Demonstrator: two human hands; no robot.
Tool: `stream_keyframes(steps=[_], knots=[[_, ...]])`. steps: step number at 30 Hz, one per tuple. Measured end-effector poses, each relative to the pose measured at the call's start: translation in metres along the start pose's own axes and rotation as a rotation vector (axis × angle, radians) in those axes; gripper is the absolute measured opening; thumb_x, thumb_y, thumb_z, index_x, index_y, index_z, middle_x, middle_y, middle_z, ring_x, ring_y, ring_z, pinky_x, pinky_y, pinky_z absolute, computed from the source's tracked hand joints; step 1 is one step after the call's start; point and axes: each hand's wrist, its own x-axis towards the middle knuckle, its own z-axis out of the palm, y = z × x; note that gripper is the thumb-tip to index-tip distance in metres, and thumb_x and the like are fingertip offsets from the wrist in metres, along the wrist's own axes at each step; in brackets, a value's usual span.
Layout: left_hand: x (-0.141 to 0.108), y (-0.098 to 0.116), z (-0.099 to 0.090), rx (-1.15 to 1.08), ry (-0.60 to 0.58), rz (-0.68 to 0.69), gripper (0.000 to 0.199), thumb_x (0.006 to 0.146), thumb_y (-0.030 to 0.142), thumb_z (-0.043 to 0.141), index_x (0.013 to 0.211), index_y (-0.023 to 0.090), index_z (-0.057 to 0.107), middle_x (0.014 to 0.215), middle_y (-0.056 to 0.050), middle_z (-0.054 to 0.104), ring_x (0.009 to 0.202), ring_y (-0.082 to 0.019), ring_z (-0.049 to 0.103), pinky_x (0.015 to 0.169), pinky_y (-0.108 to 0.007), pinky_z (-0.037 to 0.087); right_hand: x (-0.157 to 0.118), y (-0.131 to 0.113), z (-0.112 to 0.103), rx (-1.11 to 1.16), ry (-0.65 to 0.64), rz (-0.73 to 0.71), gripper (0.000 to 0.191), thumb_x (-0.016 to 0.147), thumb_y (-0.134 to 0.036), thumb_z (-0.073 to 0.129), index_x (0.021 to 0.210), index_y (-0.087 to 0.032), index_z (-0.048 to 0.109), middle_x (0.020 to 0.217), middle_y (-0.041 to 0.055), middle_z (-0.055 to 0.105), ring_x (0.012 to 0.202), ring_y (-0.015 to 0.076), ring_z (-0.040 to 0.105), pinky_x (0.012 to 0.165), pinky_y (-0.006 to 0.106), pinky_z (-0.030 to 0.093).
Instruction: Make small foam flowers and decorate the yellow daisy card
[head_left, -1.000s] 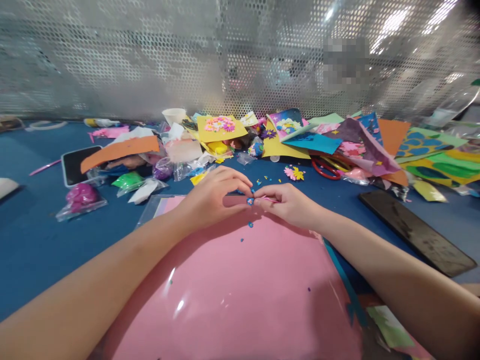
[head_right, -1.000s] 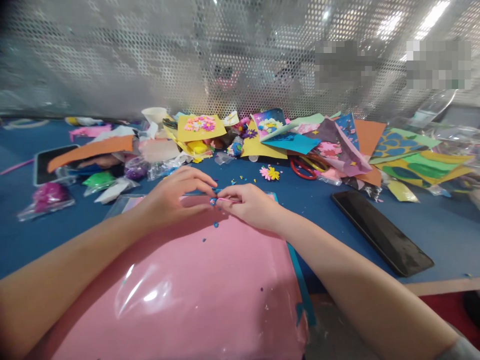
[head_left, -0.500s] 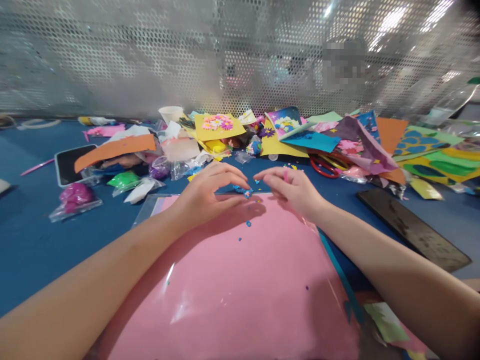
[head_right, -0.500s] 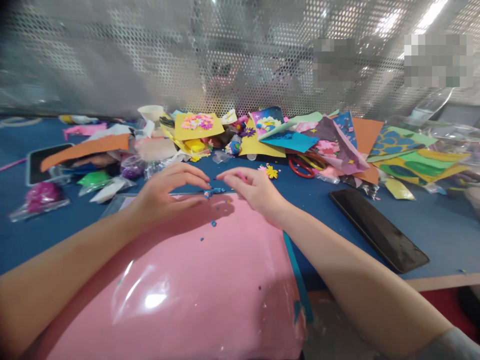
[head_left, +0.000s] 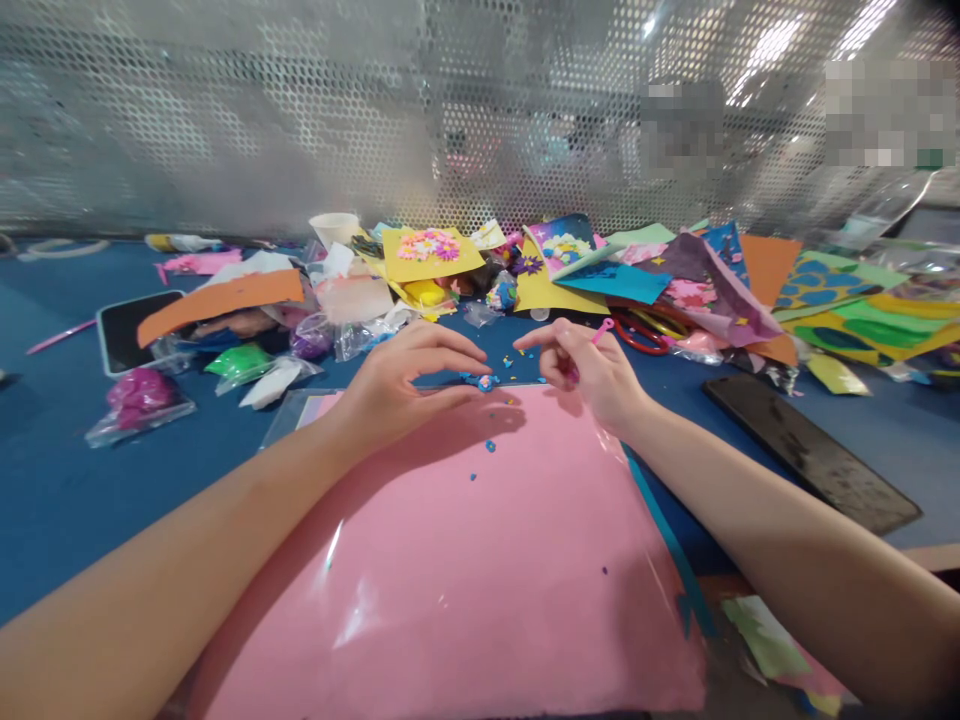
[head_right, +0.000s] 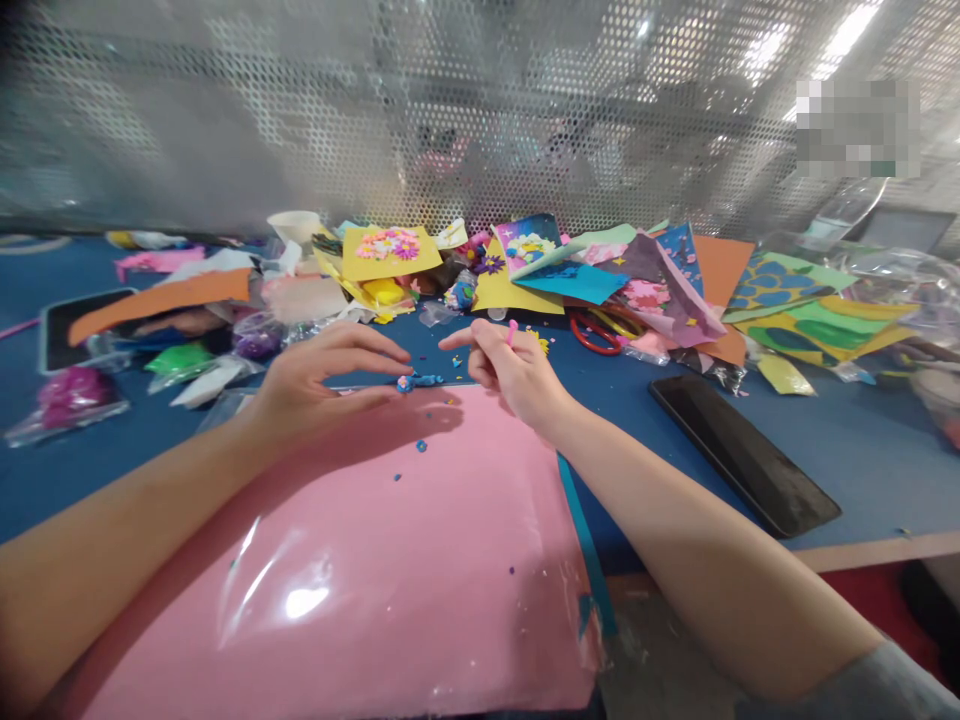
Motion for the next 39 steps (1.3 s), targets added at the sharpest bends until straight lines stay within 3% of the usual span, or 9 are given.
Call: stream_keyframes(steps=[2, 4, 7, 10, 13, 18, 20, 28, 39], knots=[[0.0, 0.0, -0.001, 0.003, -0.018, -0.024, 0.033, 0.096, 0.056, 0.061, 0.095, 0.028, 0.077, 0.103, -0.004, 0.076, 0.096, -0.018, 0.069, 0.093, -0.036, 0.053, 0.0, 0.0, -0.001, -0.055, -0.035, 0.0, 0.073, 0.094, -0.076, 0.034, 0.086, -0.017, 0.077, 0.065, 0.0016, 0.058, 0.064, 0.0121, 0.052, 0.062, 0.026, 0.044], [0.0, -0.002, -0.001, -0.006, -0.061, -0.027, 0.031, 0.096, 0.054, 0.063, 0.094, 0.027, 0.077, 0.104, -0.004, 0.076, 0.097, -0.019, 0.069, 0.094, -0.036, 0.052, 0.001, -0.001, -0.003, -0.111, -0.068, 0.023, 0.084, 0.092, -0.082, 0.025, 0.076, -0.017, 0.076, 0.072, 0.0057, 0.064, 0.072, 0.0142, 0.058, 0.066, 0.026, 0.047], [0.0, -0.006, 0.001, -0.059, -0.195, -0.02, 0.025, 0.094, 0.048, 0.066, 0.098, 0.027, 0.078, 0.107, -0.005, 0.076, 0.099, -0.02, 0.069, 0.093, -0.037, 0.053, 0.001, -0.003, -0.005, -0.108, -0.107, 0.126, 0.091, 0.087, -0.088, 0.023, 0.064, -0.016, 0.074, 0.057, 0.0058, 0.06, 0.056, 0.0127, 0.054, 0.052, 0.026, 0.043], [-0.001, -0.004, 0.004, -0.116, -0.323, -0.01, 0.02, 0.094, 0.041, 0.067, 0.104, 0.029, 0.079, 0.112, -0.005, 0.076, 0.104, -0.02, 0.069, 0.096, -0.037, 0.053, -0.001, -0.006, -0.006, 0.031, -0.179, 0.196, 0.078, 0.081, -0.086, 0.048, 0.064, -0.014, 0.073, 0.05, 0.0043, 0.06, 0.046, 0.0121, 0.055, 0.046, 0.025, 0.043], [-0.001, 0.003, 0.006, -0.16, -0.382, -0.005, 0.017, 0.092, 0.038, 0.07, 0.104, 0.03, 0.079, 0.122, -0.005, 0.073, 0.116, -0.022, 0.065, 0.102, -0.038, 0.052, -0.002, -0.007, -0.004, 0.179, -0.27, 0.253, 0.06, 0.072, -0.073, 0.073, 0.065, -0.014, 0.071, 0.052, 0.0035, 0.064, 0.044, 0.0136, 0.06, 0.045, 0.026, 0.05], [-0.002, 0.013, 0.009, -0.126, -0.519, -0.004, 0.013, 0.091, 0.037, 0.072, 0.101, 0.033, 0.08, 0.131, -0.003, 0.069, 0.132, -0.027, 0.055, 0.115, -0.047, 0.041, -0.004, 0.0, 0.001, 0.106, -0.299, 0.301, 0.054, 0.083, -0.062, 0.068, 0.056, -0.016, 0.065, 0.042, -0.0018, 0.054, 0.034, 0.0082, 0.049, 0.033, 0.02, 0.04], [-0.003, 0.013, 0.011, -0.098, -0.552, -0.007, 0.012, 0.091, 0.036, 0.071, 0.099, 0.033, 0.08, 0.134, -0.003, 0.068, 0.135, -0.028, 0.052, 0.116, -0.048, 0.038, -0.003, 0.002, 0.002, 0.073, -0.286, 0.294, 0.055, 0.088, -0.059, 0.064, 0.053, -0.016, 0.063, 0.043, -0.0024, 0.052, 0.036, 0.0065, 0.047, 0.035, 0.018, 0.042], [-0.007, 0.005, 0.016, -0.125, -0.564, -0.029, 0.013, 0.088, 0.033, 0.074, 0.099, 0.034, 0.079, 0.14, -0.001, 0.065, 0.137, -0.028, 0.049, 0.118, -0.048, 0.034, -0.002, 0.001, 0.001, 0.103, -0.369, 0.44, 0.058, 0.087, -0.062, 0.066, 0.05, -0.017, 0.055, 0.045, -0.0035, 0.046, 0.042, 0.008, 0.05, 0.037, 0.019, 0.05], [-0.004, 0.01, 0.012, -0.124, -0.582, -0.042, 0.012, 0.087, 0.031, 0.073, 0.098, 0.032, 0.079, 0.142, -0.002, 0.064, 0.136, -0.028, 0.051, 0.12, -0.049, 0.033, 0.0, 0.0, -0.002, 0.096, -0.38, 0.479, 0.06, 0.081, -0.067, 0.069, 0.051, -0.017, 0.053, 0.051, -0.004, 0.047, 0.043, 0.0073, 0.05, 0.035, 0.017, 0.049]])
